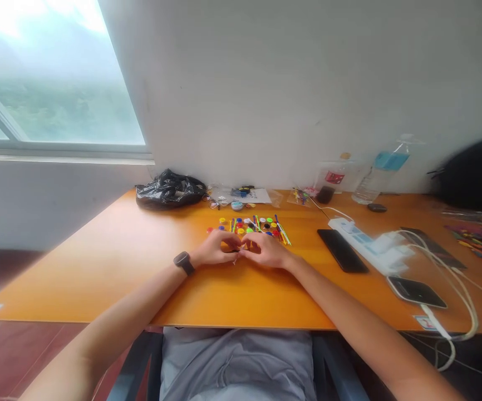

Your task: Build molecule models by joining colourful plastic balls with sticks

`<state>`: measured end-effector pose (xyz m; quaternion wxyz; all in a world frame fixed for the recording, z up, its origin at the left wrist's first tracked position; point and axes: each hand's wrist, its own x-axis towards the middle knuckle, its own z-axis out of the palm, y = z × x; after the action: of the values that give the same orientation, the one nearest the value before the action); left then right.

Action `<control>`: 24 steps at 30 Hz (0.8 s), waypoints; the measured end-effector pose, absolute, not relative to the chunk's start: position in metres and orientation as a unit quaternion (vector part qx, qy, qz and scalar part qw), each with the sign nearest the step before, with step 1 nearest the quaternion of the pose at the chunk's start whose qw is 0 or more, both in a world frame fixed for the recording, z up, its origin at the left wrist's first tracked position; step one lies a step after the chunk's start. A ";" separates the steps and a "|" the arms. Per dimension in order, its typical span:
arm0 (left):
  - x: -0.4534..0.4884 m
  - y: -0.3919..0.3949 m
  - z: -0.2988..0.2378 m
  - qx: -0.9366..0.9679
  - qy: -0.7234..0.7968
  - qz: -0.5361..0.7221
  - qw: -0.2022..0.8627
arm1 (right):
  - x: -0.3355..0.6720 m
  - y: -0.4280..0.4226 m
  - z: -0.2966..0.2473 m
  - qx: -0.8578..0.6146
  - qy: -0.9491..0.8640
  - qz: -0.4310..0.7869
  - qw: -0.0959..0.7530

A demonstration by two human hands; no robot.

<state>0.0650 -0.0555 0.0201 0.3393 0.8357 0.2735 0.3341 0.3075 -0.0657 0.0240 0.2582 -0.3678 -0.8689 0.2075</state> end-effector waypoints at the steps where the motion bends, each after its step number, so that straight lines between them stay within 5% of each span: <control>1: 0.064 -0.054 0.021 0.833 0.286 0.358 0.311 | 0.307 -0.065 0.023 -0.373 -0.868 0.216 0.248; 7: 0.050 -0.031 0.015 0.777 0.407 0.464 0.123 | 0.304 -0.063 0.015 -0.360 -0.867 0.232 0.255; 15: 0.045 -0.014 -0.004 0.777 0.436 0.425 0.164 | 0.297 -0.065 0.008 -0.331 -0.847 0.282 0.306; 24: 0.047 -0.012 -0.007 0.769 0.426 0.441 0.179 | 0.291 -0.070 0.005 -0.309 -0.864 0.289 0.273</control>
<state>0.0467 -0.0119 -0.0074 0.1788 0.7694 0.4263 0.4408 0.2909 -0.0698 0.0045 0.2729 -0.3093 -0.8641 0.2886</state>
